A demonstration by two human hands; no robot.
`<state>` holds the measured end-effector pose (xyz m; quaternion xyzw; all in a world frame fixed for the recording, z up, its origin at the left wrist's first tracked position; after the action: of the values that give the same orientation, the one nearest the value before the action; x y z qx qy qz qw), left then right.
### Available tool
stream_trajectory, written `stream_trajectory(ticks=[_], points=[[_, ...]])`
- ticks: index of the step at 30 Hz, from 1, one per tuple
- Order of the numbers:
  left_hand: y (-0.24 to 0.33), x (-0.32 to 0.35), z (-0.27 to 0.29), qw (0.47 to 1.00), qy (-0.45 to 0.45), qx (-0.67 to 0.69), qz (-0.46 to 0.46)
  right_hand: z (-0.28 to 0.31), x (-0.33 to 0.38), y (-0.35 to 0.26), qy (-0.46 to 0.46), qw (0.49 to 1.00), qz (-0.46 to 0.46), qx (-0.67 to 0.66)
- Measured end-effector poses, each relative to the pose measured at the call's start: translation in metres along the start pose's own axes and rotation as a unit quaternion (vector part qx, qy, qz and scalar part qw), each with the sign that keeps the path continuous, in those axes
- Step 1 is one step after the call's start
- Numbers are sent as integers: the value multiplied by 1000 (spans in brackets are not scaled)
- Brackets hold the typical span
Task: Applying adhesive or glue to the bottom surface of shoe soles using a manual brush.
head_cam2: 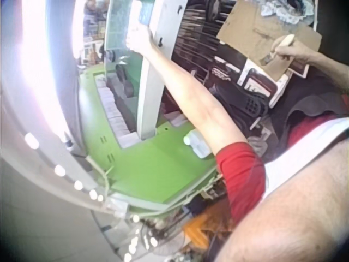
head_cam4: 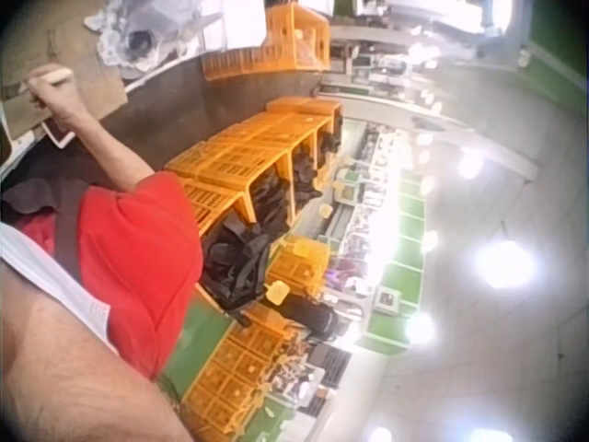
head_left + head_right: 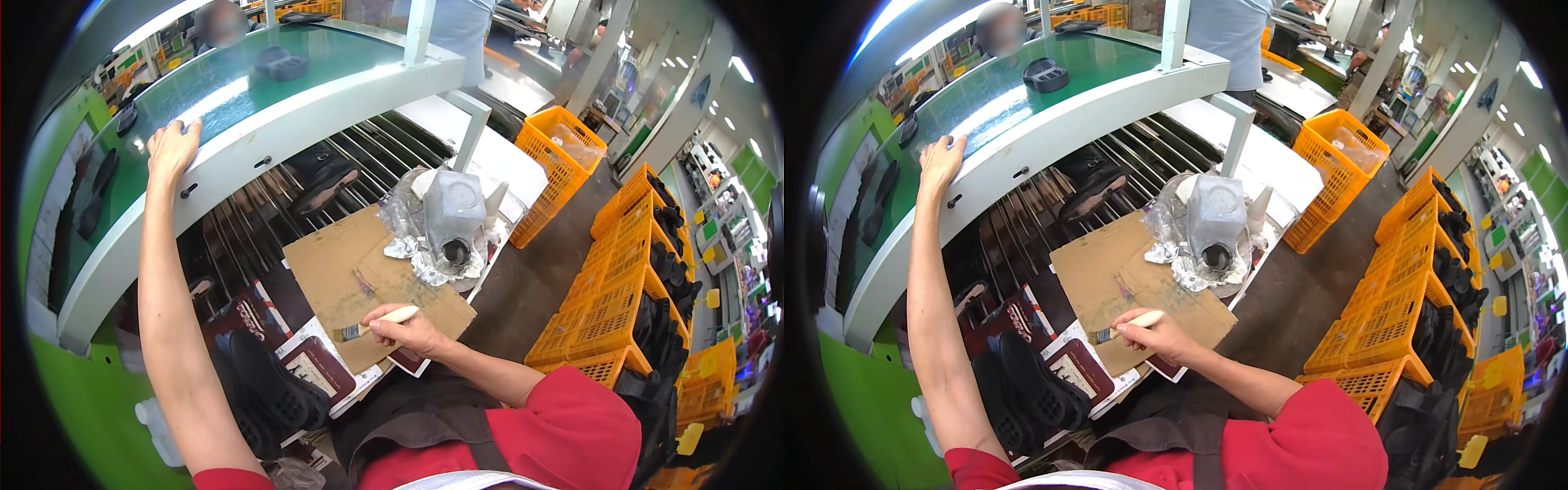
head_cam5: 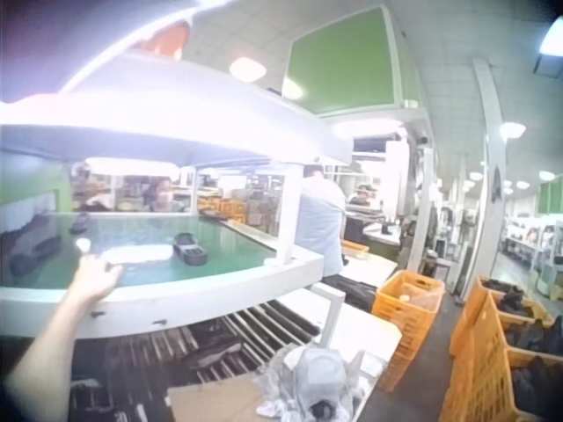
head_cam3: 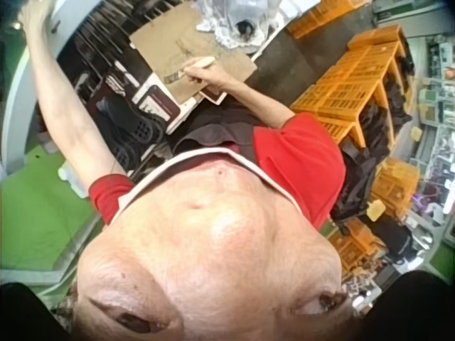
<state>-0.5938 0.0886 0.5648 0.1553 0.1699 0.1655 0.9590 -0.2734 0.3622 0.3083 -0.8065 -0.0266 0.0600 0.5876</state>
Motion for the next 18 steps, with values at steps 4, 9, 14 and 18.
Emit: stream_trajectory(ticks=[4, 9, 14, 18], points=[[0, 0, -1, 1000, -3, -4, 1, -8, -1, -6, -26, 997, 17, 66], [1, -1, -2, 1000, -5, -9, -3, -9, -6, -20, -54, 989, 71, 121], [4, 1, -3, 1000, -13, -11, 0, 14, -10, -38, 12, 985, 83, 153], [1, 1, -1, 1000, -12, -9, 3, 20, -10, -42, 38, 981, 95, 162]])
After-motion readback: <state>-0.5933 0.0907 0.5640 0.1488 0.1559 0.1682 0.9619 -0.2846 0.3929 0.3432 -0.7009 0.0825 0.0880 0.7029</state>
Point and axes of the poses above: each hand's wrist, its own x-axis away from the middle knuckle, its own z-axis out of the back of the hand, y = z × x, the point moved 9 cm from there along -x, towards the middle knuckle, and after that the axes turned 15 degrees about z, right-handed, at the moved point
